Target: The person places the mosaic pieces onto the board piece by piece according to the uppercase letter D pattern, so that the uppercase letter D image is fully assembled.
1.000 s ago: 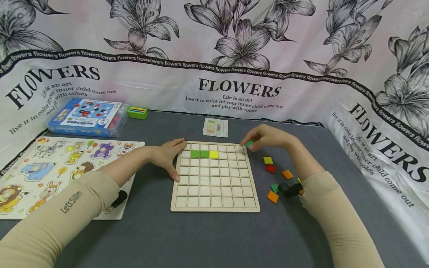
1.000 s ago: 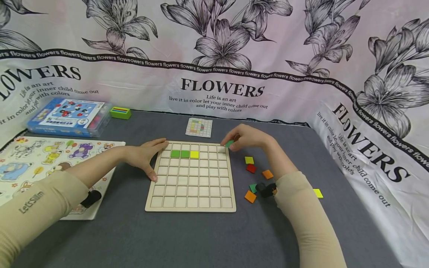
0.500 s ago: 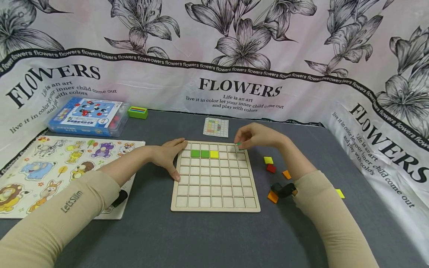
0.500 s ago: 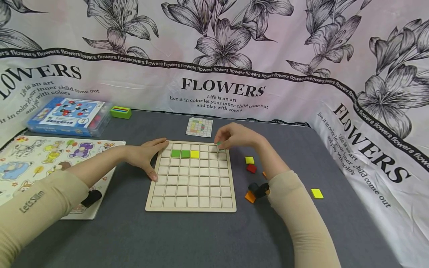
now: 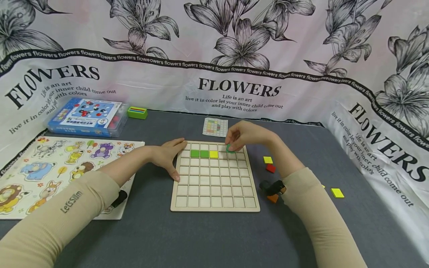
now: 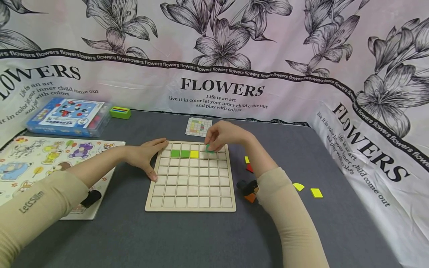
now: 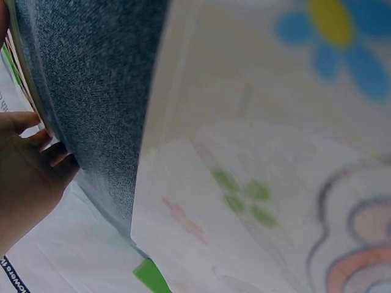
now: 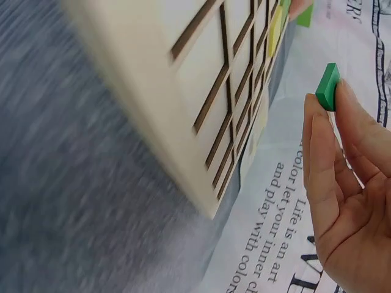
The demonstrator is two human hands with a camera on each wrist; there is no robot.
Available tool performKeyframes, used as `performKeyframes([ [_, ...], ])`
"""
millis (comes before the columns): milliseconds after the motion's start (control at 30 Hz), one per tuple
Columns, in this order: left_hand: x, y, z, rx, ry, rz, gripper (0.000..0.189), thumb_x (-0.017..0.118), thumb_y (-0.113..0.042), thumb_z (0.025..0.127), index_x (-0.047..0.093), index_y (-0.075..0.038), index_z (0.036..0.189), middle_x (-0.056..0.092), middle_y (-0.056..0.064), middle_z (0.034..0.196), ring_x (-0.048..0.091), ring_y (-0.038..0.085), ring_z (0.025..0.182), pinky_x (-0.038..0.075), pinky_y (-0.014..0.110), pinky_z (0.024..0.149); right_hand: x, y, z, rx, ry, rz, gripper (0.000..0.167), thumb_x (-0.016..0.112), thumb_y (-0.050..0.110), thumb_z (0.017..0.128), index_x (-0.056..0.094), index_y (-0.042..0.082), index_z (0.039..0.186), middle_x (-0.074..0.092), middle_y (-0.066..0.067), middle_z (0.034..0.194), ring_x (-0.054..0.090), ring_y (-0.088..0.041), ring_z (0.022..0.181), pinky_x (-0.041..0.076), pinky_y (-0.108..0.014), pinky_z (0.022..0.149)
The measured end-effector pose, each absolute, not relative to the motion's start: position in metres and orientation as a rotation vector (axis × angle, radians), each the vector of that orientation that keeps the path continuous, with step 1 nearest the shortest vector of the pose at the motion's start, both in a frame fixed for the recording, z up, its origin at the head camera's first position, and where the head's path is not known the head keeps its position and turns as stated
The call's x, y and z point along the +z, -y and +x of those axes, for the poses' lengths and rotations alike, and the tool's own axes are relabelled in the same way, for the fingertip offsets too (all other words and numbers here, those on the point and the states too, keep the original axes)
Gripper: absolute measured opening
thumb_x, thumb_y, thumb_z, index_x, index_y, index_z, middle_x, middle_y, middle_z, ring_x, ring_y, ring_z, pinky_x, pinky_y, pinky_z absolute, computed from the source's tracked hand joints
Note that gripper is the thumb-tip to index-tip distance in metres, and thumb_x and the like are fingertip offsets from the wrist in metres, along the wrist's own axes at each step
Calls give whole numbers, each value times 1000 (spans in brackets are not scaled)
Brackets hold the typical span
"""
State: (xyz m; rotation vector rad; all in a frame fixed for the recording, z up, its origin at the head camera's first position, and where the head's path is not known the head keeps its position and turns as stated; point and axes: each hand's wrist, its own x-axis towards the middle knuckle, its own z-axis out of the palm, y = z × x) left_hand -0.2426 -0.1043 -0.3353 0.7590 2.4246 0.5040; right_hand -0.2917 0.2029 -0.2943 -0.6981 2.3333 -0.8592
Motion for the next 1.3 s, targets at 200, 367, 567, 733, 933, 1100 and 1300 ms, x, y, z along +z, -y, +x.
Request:
performKeyframes([
  [200, -336, 105, -243, 505, -2426, 765, 130, 89, -41, 71, 3, 2, 158, -4, 27, 165, 1, 50, 153, 14, 63, 122, -298, -190, -295, -869, -2272, -701, 27, 76, 9, 85, 68, -5, 107, 73, -4, 83, 73, -20, 79, 61, -39, 81],
  [367, -336, 105, -242, 510, -2422, 768, 129, 88, -40, 71, 3, 3, 158, -4, 27, 165, 1, 50, 153, 14, 63, 122, -302, -181, -293, -808, -2260, -708, 21, 77, 6, 84, 71, 0, 103, 74, 0, 81, 71, -14, 75, 62, -37, 78],
  [567, -335, 105, -242, 503, -2424, 763, 129, 88, -40, 72, 3, 2, 158, -5, 26, 165, 0, 49, 153, 14, 63, 122, -308, -176, -290, -719, -2263, -704, 16, 79, 5, 81, 72, 2, 95, 75, -3, 81, 67, -12, 69, 59, -31, 71],
  [733, -334, 105, -242, 502, -2425, 762, 130, 89, -39, 71, 2, 2, 158, -6, 26, 165, 0, 49, 153, 14, 64, 122, -311, -173, -287, -652, -2279, -699, 14, 79, 6, 81, 73, 4, 94, 75, -3, 83, 67, -12, 69, 58, -29, 69],
  [933, -334, 104, -242, 500, -2425, 751, 129, 89, -40, 71, 2, 2, 158, -6, 25, 166, 0, 48, 153, 14, 63, 123, -316, -171, -287, -620, -2308, -689, 13, 81, 6, 80, 74, 6, 92, 76, -4, 84, 67, -12, 68, 58, -28, 68],
  [1100, -333, 103, -241, 503, -2420, 748, 129, 88, -40, 72, 2, 1, 158, -6, 25, 166, -1, 48, 154, 14, 63, 123, -316, -171, -287, -612, -2322, -664, 12, 81, 5, 80, 75, 6, 90, 76, -4, 84, 68, -12, 68, 58, -29, 68],
  [1300, -333, 104, -241, 500, -2421, 746, 129, 89, -39, 71, 2, 2, 158, -6, 26, 166, 0, 48, 153, 14, 63, 123, -315, -169, -286, -602, -2327, -656, 11, 81, 4, 79, 74, 7, 87, 75, -2, 81, 68, -13, 67, 58, -29, 68],
])
